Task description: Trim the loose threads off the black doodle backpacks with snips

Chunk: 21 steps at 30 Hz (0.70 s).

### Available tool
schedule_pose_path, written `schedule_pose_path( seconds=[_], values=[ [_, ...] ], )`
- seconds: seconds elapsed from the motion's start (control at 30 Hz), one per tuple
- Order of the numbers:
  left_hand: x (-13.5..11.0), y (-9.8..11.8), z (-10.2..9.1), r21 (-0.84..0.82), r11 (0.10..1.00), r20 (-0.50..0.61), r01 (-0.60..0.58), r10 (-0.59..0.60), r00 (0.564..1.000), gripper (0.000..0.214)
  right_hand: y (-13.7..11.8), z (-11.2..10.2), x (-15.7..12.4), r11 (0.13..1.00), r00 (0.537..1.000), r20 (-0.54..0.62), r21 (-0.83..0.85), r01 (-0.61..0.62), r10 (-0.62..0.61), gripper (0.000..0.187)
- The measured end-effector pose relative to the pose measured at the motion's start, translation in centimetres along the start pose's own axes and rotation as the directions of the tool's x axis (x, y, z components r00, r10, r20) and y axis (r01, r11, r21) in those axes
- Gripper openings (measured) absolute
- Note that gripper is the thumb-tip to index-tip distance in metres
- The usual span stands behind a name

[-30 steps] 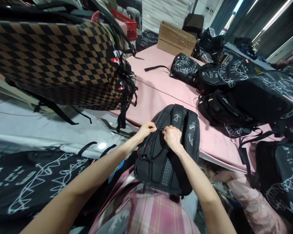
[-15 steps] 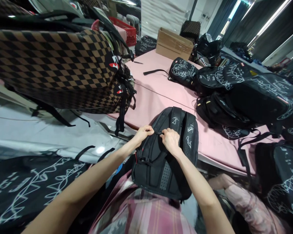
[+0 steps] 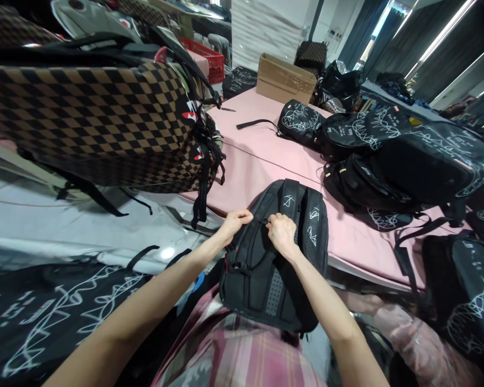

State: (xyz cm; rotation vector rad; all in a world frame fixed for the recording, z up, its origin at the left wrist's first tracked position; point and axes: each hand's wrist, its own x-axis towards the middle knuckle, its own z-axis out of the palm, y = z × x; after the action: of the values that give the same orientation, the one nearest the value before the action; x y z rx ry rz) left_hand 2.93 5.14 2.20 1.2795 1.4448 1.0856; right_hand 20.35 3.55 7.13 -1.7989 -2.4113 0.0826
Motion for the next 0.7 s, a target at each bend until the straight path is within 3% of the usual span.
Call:
schedule_pose_path(
  seconds=[0.07, 0.1, 0.17, 0.2, 0.23, 0.3, 0.33, 0.37, 0.4, 0.47, 0.5, 0.57, 0.63, 0.7],
  values=[
    [0.0, 0.1, -2.5, 0.052, 0.999, -0.104, -0.001, 0.006, 0.995, 0.025, 0.9, -0.2, -0.5, 0.965, 0.994, -0.068, 0.254, -0.061, 0.081, 0.013],
    [-0.4, 0.1, -3.7, 0.114, 0.993, -0.178, -0.023, 0.043, 0.983, 0.029, 1.5, -0.3, -0.8, 0.903, 0.984, -0.106, 0.422, -0.084, 0.141, 0.016],
    [-2.3, 0.1, -5.3, 0.310, 0.941, -0.218, -0.133, 0.207, 0.954, 0.036, 2.7, -0.3, -1.4, 0.679, 0.946, -0.152, 0.729, -0.088, 0.286, 0.024],
    [-3.8, 0.1, -5.5, 0.408, 0.883, -0.122, -0.231, 0.303, 0.945, 0.039, 3.3, -0.3, -1.8, 0.549, 0.921, -0.151, 0.832, -0.078, 0.360, 0.028],
    [-5.5, 0.1, -5.4, 0.470, 0.809, 0.049, -0.353, 0.375, 0.926, 0.042, 3.8, -0.1, -2.2, 0.432, 0.894, -0.137, 0.899, -0.069, 0.427, 0.030],
    [-8.7, 0.3, -4.1, 0.408, 0.721, 0.435, -0.560, 0.385, 0.814, 0.047, 4.5, 0.4, -3.1, 0.277, 0.852, -0.100, 0.959, -0.054, 0.514, 0.035],
    [-9.9, 0.4, -3.5, 0.343, 0.744, 0.512, -0.574, 0.364, 0.778, 0.044, 4.8, 0.7, -3.7, 0.236, 0.837, -0.089, 0.970, -0.050, 0.540, 0.037],
    [-10.6, 0.6, -3.0, 0.291, 0.796, 0.501, -0.531, 0.346, 0.793, 0.040, 5.0, 1.0, -4.3, 0.213, 0.826, -0.079, 0.976, -0.050, 0.558, 0.038],
    [-10.8, 0.6, -2.7, 0.253, 0.852, 0.424, -0.458, 0.328, 0.844, 0.033, 5.1, 1.4, -5.1, 0.201, 0.824, -0.067, 0.978, -0.057, 0.562, 0.038],
    [-9.7, 0.2, -3.1, 0.128, 0.956, 0.156, -0.263, 0.243, 0.957, 0.028, 5.4, 2.2, -6.8, 0.198, 0.838, -0.030, 0.976, -0.094, 0.545, 0.034],
    [-8.7, -0.2, -3.6, 0.038, 0.986, 0.017, -0.161, 0.160, 0.987, 0.030, 5.7, 2.5, -7.7, 0.210, 0.849, -0.011, 0.971, -0.118, 0.528, 0.031],
    [-6.9, -1.7, -4.8, -0.108, 0.993, -0.196, 0.037, -0.058, 0.979, 0.035, 6.3, 3.0, -9.3, 0.273, 0.870, 0.004, 0.949, -0.159, 0.493, 0.028],
    [-6.0, -3.1, -5.8, -0.194, 0.960, -0.313, 0.203, -0.257, 0.914, 0.037, 7.1, 3.1, -10.4, 0.366, 0.869, -0.018, 0.911, -0.189, 0.495, 0.029],
    [-6.4, -3.7, -6.3, -0.050, 0.969, -0.371, 0.240, -0.241, 0.897, 0.035, 7.6, 2.9, -10.6, 0.411, 0.838, -0.046, 0.885, -0.218, 0.544, 0.030]
  ],
)
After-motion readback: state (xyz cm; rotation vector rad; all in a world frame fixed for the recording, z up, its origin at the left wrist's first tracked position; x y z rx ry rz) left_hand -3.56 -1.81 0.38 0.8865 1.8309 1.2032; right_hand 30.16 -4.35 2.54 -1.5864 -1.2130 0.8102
